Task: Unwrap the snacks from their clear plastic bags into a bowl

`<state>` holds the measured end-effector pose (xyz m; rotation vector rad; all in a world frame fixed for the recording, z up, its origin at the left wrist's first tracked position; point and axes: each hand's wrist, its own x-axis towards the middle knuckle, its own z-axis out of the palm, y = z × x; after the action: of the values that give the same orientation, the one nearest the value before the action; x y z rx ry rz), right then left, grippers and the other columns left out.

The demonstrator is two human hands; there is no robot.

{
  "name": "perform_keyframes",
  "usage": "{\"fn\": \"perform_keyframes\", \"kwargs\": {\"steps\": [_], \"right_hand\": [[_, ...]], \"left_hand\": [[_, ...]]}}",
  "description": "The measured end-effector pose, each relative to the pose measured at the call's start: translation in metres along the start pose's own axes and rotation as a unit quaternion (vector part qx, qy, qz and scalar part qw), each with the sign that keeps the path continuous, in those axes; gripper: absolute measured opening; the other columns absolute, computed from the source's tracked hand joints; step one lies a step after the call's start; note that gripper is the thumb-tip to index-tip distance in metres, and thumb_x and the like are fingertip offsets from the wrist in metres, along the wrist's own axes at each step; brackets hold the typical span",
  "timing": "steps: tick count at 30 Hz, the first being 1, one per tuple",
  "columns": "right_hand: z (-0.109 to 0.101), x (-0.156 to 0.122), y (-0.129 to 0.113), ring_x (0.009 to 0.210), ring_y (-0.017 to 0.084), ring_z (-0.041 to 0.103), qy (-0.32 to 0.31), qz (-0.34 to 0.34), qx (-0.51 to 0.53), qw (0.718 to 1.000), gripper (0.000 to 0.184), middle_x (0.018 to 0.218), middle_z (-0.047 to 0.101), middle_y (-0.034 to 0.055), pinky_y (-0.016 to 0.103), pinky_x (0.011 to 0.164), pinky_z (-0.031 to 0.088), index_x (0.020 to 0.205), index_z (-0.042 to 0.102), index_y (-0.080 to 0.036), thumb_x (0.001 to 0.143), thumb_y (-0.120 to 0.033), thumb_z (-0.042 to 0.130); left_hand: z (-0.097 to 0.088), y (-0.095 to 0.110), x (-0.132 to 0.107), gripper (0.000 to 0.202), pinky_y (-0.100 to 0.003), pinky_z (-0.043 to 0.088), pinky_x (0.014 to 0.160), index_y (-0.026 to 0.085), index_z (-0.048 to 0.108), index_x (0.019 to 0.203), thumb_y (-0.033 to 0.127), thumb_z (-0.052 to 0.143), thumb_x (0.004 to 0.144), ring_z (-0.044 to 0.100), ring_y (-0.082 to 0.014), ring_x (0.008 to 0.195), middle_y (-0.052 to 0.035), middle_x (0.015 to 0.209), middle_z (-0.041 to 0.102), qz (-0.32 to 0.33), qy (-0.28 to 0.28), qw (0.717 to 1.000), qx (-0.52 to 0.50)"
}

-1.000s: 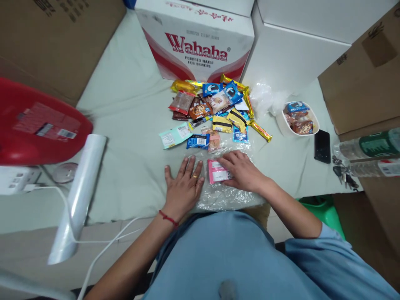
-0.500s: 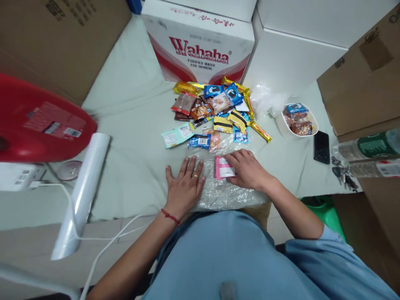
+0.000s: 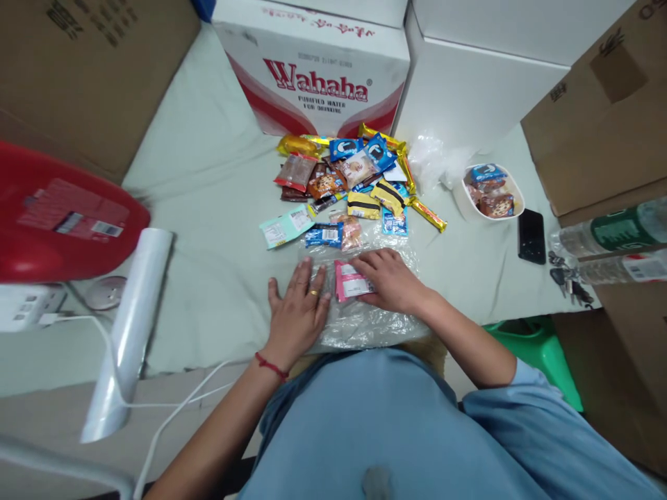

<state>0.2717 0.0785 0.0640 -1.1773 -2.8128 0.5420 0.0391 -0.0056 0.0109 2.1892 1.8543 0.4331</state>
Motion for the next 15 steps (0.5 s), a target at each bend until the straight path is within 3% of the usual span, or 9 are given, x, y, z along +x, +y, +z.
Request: {"fn": "perform_keyframes", "kwargs": {"steps": [3,5,6,8,10,12,15], "right_hand": [[-0.001,-0.032,0.011,0.133,0.034,0.048,0.085,-0.029,0.045,0.995,0.065,0.146,0.053,0.0191,0.055,0.111,0.038,0.149,0.046,-0.019,0.094,-0.045,0.069],[-0.001,-0.063,0.014,0.125,0.032,0.054,0.13,-0.057,0.084,0.986,0.057,0.137,0.058,0.0185,0.051,0.103,0.046,0.145,0.049,-0.019,0.098,-0.045,0.065],[0.001,-0.079,0.013,0.119,0.031,0.057,0.137,-0.074,0.099,0.983,0.055,0.13,0.061,0.0173,0.05,0.099,0.049,0.143,0.051,-0.02,0.097,-0.046,0.065],[0.01,-0.109,0.01,0.114,0.032,0.059,0.128,-0.098,0.104,0.981,0.059,0.123,0.063,0.0161,0.051,0.096,0.05,0.139,0.054,-0.019,0.093,-0.053,0.07],[0.023,-0.132,0.006,0.118,0.034,0.058,0.107,-0.097,0.087,0.986,0.059,0.124,0.064,0.0169,0.056,0.101,0.049,0.136,0.057,-0.018,0.091,-0.053,0.072],[0.034,-0.144,0.005,0.123,0.033,0.056,0.09,-0.076,0.082,0.99,0.041,0.128,0.065,0.0162,0.057,0.106,0.047,0.13,0.062,-0.019,0.096,-0.041,0.068],[0.033,-0.142,0.012,0.118,0.027,0.06,0.096,-0.056,0.142,0.984,0.017,0.121,0.068,0.012,0.051,0.103,0.05,0.114,0.068,-0.023,0.1,-0.023,0.058]], "left_hand": [[-0.009,-0.016,-0.006,0.068,-0.063,0.028,0.122,0.025,0.026,0.164,0.03,0.049,0.1,0.026,-0.0345,0.158,-0.0177,0.173,0.018,0.024,0.085,0.995,-0.042],[-0.02,-0.025,-0.013,0.073,-0.06,0.031,0.123,0.027,0.027,0.162,0.021,0.054,0.095,0.023,-0.0328,0.159,-0.0144,0.173,0.021,0.083,0.13,0.986,-0.062],[-0.026,-0.027,-0.017,0.074,-0.06,0.029,0.125,0.03,0.029,0.161,0.017,0.054,0.093,0.024,-0.0313,0.159,-0.012,0.172,0.026,0.134,0.125,0.98,-0.074],[-0.035,-0.03,-0.025,0.074,-0.063,0.024,0.126,0.032,0.032,0.159,0.013,0.051,0.089,0.03,-0.0291,0.157,-0.0098,0.167,0.037,0.244,0.06,0.962,-0.108],[-0.039,-0.03,-0.032,0.07,-0.065,0.022,0.126,0.028,0.036,0.155,0.014,0.05,0.089,0.037,-0.029,0.154,-0.0126,0.164,0.043,0.304,-0.027,0.942,-0.138],[-0.037,-0.031,-0.035,0.057,-0.065,0.021,0.126,0.024,0.045,0.147,0.017,0.053,0.091,0.04,-0.03,0.152,-0.0156,0.16,0.047,0.298,-0.077,0.941,-0.14],[-0.032,-0.035,-0.033,0.028,-0.058,0.021,0.127,0.024,0.063,0.121,0.018,0.056,0.095,0.053,-0.026,0.143,-0.0104,0.143,0.066,0.271,-0.08,0.947,-0.151]]}}
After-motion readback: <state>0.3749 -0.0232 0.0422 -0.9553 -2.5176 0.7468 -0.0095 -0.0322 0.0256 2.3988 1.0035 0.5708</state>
